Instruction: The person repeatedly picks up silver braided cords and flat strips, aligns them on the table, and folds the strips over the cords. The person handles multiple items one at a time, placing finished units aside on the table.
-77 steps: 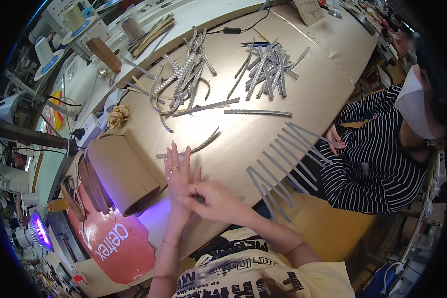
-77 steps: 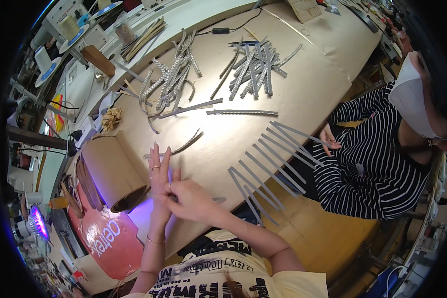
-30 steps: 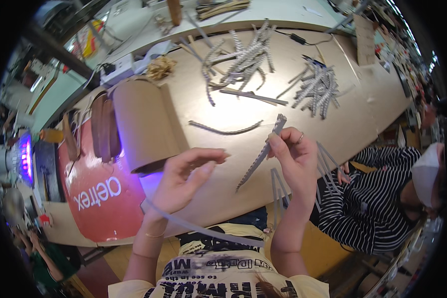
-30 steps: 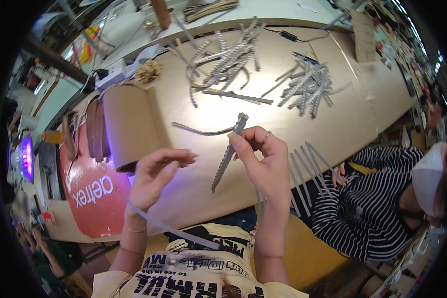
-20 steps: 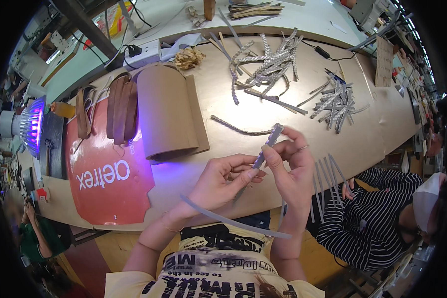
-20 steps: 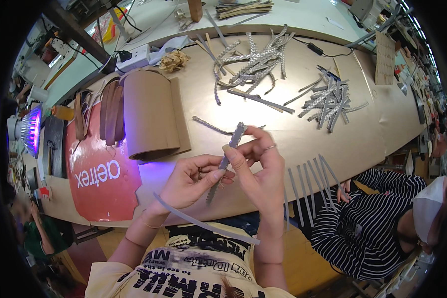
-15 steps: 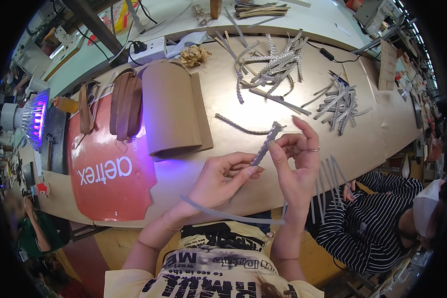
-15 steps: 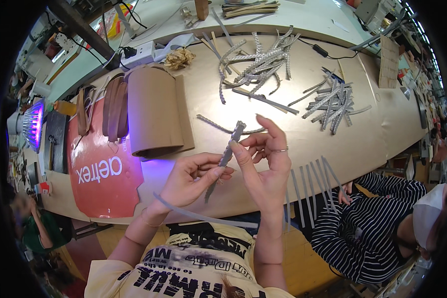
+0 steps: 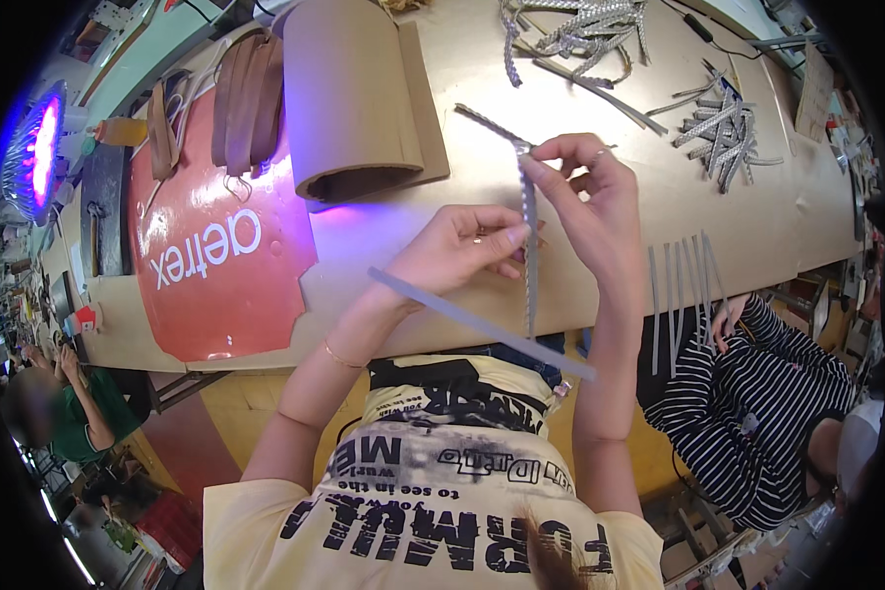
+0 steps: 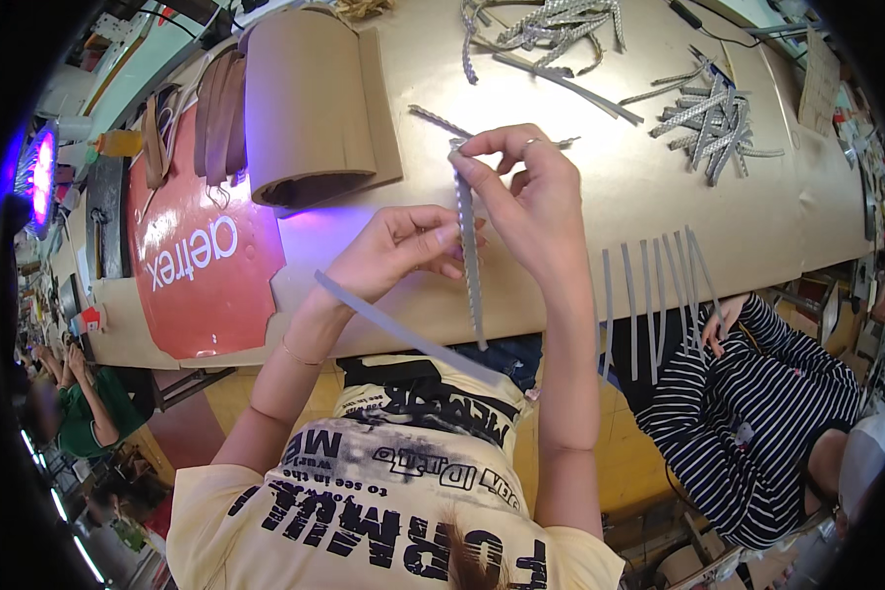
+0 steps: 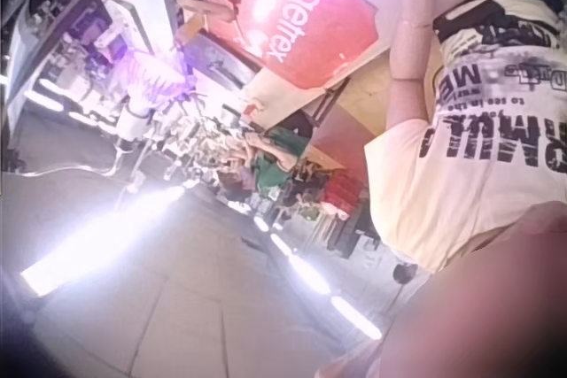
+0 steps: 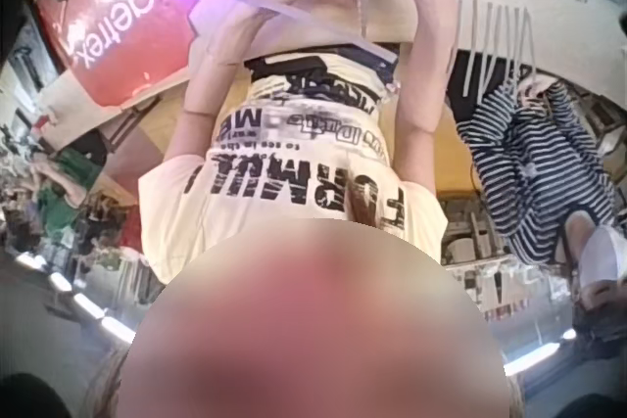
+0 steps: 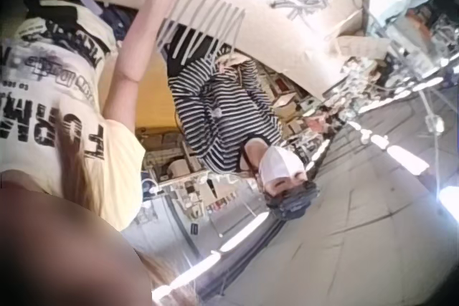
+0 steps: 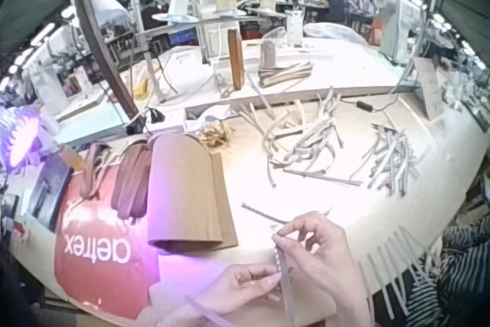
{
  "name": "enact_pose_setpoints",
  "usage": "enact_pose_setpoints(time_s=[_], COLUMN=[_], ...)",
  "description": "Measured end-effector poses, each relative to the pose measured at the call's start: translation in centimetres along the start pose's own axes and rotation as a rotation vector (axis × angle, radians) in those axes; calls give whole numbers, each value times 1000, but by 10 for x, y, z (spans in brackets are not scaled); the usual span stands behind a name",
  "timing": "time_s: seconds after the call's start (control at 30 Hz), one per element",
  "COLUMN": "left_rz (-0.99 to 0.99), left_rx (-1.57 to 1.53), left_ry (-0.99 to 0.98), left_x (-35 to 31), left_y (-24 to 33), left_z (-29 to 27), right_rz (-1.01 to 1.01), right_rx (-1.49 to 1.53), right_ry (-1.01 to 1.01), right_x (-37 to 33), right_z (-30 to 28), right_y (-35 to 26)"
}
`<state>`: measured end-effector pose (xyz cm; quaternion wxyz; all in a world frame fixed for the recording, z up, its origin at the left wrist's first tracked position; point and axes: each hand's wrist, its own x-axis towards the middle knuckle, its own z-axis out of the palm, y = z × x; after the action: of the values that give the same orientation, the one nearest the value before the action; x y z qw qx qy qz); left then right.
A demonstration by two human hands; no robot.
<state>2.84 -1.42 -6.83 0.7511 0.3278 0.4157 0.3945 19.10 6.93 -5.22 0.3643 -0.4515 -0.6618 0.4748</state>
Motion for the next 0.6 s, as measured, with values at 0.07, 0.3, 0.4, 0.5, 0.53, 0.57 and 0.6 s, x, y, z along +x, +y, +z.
enact_pose_setpoints(time_s=[0.07, 0.3, 0.4, 0.5, 0.53, 0.57, 0.6], left_rz=[-89, -21, -19, -11, -15, -20, -34], left_rx=[-177, 1, -24, -46, -42, -42, -41], left_ry=[68, 169, 241, 376, 390, 402, 427], left_x=[-1, -9, -11, -14, -13, -14, -15], left_y=[-7, -14, -20, -25, -25, -25, -26], left_z=[-7, -28, -29, -33, -35, -38, -41], right_rz=[117, 105, 146, 87, 22, 6, -21], right_rx=[3, 10, -2, 178, 259, 362, 452], right_ry=[-149, -403, -426, -434, -436, -409, -386], right_x=[-2, -19, -23, -32, -36, -41, -47], right_z=[2, 11, 12, 4, -3, -11, -21], right_y=[4, 7, 8, 12, 15, 17, 21])
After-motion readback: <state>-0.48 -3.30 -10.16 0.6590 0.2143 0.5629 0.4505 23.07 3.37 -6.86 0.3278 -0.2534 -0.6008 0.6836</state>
